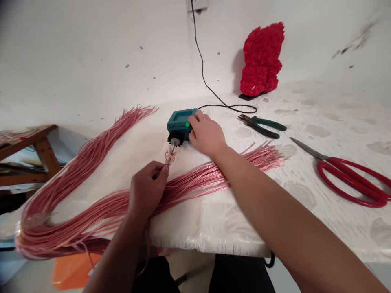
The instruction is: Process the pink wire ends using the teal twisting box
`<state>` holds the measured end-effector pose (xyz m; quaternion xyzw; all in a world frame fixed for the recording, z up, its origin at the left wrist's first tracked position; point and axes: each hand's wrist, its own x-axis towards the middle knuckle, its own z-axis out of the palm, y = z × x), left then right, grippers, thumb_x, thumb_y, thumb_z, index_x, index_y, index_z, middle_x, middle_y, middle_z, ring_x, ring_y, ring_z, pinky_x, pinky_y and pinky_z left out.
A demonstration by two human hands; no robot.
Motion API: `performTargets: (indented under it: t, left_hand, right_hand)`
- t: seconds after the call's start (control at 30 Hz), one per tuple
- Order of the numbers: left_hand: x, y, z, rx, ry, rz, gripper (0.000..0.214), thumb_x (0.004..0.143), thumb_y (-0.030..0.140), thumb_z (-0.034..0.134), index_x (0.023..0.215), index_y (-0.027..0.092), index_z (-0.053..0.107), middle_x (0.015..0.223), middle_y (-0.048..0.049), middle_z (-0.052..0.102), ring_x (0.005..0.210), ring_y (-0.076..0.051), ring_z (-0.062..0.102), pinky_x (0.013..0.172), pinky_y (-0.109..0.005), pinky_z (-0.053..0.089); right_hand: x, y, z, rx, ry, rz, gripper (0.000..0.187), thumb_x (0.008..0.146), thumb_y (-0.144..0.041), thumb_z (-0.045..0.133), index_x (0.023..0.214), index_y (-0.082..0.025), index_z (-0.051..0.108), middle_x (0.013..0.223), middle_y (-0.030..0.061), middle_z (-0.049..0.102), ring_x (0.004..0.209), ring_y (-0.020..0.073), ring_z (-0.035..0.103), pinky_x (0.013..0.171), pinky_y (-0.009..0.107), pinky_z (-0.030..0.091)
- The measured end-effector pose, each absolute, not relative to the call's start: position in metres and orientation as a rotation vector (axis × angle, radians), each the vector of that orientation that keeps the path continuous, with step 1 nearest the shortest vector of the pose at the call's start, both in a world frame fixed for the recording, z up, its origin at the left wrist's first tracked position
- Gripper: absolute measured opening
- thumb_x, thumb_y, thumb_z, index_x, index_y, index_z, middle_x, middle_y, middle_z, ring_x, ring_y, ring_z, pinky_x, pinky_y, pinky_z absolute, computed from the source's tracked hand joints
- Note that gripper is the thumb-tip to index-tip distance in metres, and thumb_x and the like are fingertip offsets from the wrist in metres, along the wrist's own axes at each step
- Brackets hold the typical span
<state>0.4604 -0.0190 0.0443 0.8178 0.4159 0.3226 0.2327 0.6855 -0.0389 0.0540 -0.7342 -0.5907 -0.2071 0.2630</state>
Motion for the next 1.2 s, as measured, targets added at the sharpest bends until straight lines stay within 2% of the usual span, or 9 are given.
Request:
performTargets:
  t: [0.1, 0.2, 1.2]
  left_hand:
    - [0.4607, -0.0191, 0.0443, 2.248, 1.143, 0.889, 0.021, 0.090, 0.032, 0.058, 0.074, 0.019, 0.064, 0.055, 0.0056, 0.050, 0.054, -0.013, 0.047, 0.057, -0.025, 0.033]
    - [0.4604, -0.0196, 0.0446, 2.253, 1.145, 0.893, 0.020, 0.089, 0.032, 0.058, 0.074, 0.020, 0.064, 0.055, 0.0057, 0.050, 0.054, -0.012, 0.047, 0.057, -0.025, 0.034]
    - [0.4610, -0.0229, 0.0491, 2.283, 1.200, 0.920, 0.021, 0.086, 0.029, 0.061, 0.069, 0.019, 0.063, 0.052, 0.0062, 0.047, 0.053, -0.011, 0.043, 0.056, -0.025, 0.033]
  right_hand:
    - [0.6834, -0.0373, 0.0536, -1.920, -1.698, -0.632, 0.036, 0.088, -0.017, 0.050, 0.122, -0.015, 0.060, 0.124, 0.0172, 0.058, 0.107, 0.0328, 0.053, 0.085, 0.043, 0.044]
    - [0.6822, -0.0373, 0.0531, -1.909, -1.738, -0.654, 0.037, 0.089, -0.015, 0.049, 0.123, -0.016, 0.062, 0.126, 0.0166, 0.059, 0.112, 0.0347, 0.050, 0.091, 0.046, 0.041]
    - [0.6785, -0.0357, 0.0514, -1.969, -1.683, -0.606, 0.037, 0.089, -0.013, 0.049, 0.122, -0.016, 0.065, 0.132, 0.0167, 0.059, 0.120, 0.0361, 0.049, 0.092, 0.048, 0.041]
